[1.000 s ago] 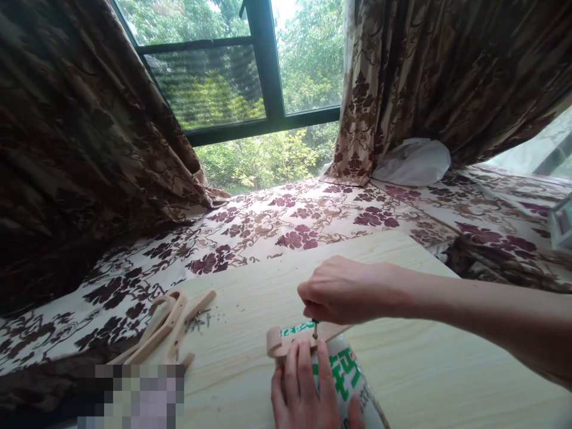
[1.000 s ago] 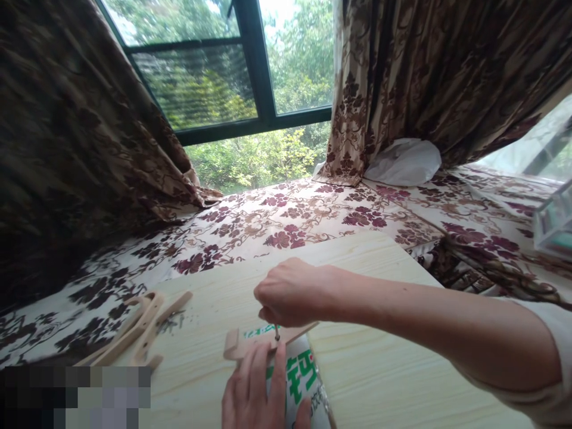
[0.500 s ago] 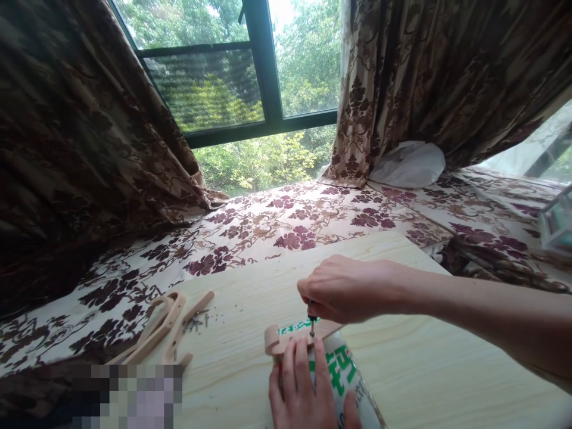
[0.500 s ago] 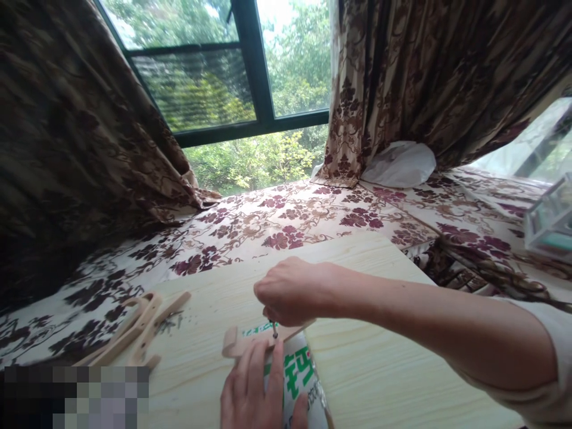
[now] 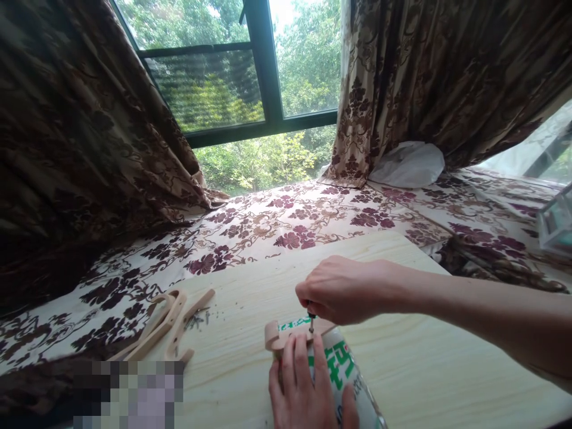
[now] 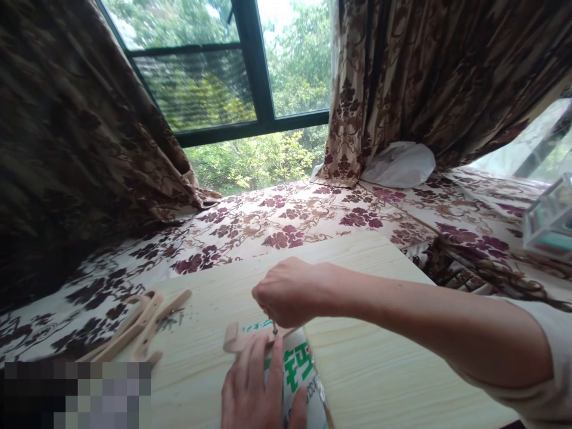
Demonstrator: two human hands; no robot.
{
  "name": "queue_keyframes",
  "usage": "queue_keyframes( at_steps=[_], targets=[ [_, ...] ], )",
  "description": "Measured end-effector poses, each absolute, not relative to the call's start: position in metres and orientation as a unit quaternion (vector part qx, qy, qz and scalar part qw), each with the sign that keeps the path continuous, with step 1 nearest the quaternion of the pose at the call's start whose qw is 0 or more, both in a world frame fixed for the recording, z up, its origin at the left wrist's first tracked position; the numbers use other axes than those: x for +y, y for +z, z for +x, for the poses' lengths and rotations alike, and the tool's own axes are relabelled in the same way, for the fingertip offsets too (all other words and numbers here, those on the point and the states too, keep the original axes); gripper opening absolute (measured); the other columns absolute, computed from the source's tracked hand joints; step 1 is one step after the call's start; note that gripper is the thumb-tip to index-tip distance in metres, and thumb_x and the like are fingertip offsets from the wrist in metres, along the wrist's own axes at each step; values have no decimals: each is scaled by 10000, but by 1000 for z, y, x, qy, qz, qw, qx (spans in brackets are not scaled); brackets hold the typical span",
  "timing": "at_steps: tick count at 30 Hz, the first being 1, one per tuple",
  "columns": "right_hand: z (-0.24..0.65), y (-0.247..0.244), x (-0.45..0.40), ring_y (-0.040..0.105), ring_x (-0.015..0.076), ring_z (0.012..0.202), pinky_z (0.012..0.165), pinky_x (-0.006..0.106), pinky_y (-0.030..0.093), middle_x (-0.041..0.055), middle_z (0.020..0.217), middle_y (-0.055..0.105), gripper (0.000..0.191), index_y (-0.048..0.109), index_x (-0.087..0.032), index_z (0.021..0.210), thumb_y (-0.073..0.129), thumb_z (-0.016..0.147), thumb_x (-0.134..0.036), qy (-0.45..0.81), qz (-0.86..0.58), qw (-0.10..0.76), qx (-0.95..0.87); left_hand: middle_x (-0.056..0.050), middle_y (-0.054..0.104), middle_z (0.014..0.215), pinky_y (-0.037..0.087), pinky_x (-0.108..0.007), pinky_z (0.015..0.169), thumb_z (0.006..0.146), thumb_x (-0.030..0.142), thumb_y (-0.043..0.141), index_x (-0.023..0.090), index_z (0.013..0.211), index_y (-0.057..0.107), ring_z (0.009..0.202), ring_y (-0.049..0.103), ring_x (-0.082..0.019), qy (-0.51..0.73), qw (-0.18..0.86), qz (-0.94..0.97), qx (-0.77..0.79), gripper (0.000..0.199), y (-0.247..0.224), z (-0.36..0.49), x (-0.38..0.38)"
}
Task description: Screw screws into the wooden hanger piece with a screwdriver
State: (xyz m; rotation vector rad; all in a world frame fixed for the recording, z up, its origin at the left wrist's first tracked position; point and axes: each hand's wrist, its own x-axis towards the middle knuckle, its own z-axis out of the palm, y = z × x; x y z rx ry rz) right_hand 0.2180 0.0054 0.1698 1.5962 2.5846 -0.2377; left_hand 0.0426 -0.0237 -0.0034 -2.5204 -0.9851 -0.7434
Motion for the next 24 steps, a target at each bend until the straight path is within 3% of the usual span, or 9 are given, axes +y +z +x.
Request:
queue_keyframes(
  at_steps=[5,10,14,24],
  targets=[
    [217,164,5,517,151,538,457,288,219,60,687,669,171,629,-165,860,479,857,-248,-34,548,21,836,-126,534,1285,372,-469,905,748,350,509,185,1292,494,1191,454,-297,-267,156,-885,-348,569,-4,42,-25],
    [211,171,-1,517,140,587,479,289,228,42,703,642,97,596,-166,824,501,826,-145,-4,490,7,872,-132,519,1297,366,-475,919,753,345,499,176,1304,481,1205,439,-299,-265,152,-884,-352,576,-2,42,-27],
    [208,172,0,506,126,603,500,278,252,43,712,635,156,571,-153,771,453,871,-133,-22,447,26,894,-133,502,1314,370,-474,926,764,338,505,173,1311,473,1212,432,-304,-253,147,-891,-347,572,-1,41,-26],
    [210,155,9,457,125,501,449,291,177,27,634,617,210,563,-154,846,460,915,-324,27,532,10,846,-126,504,1321,359,-477,940,755,341,508,171,1286,497,1229,422,-300,-266,132,-889,-349,557,0,42,-27]
  ],
)
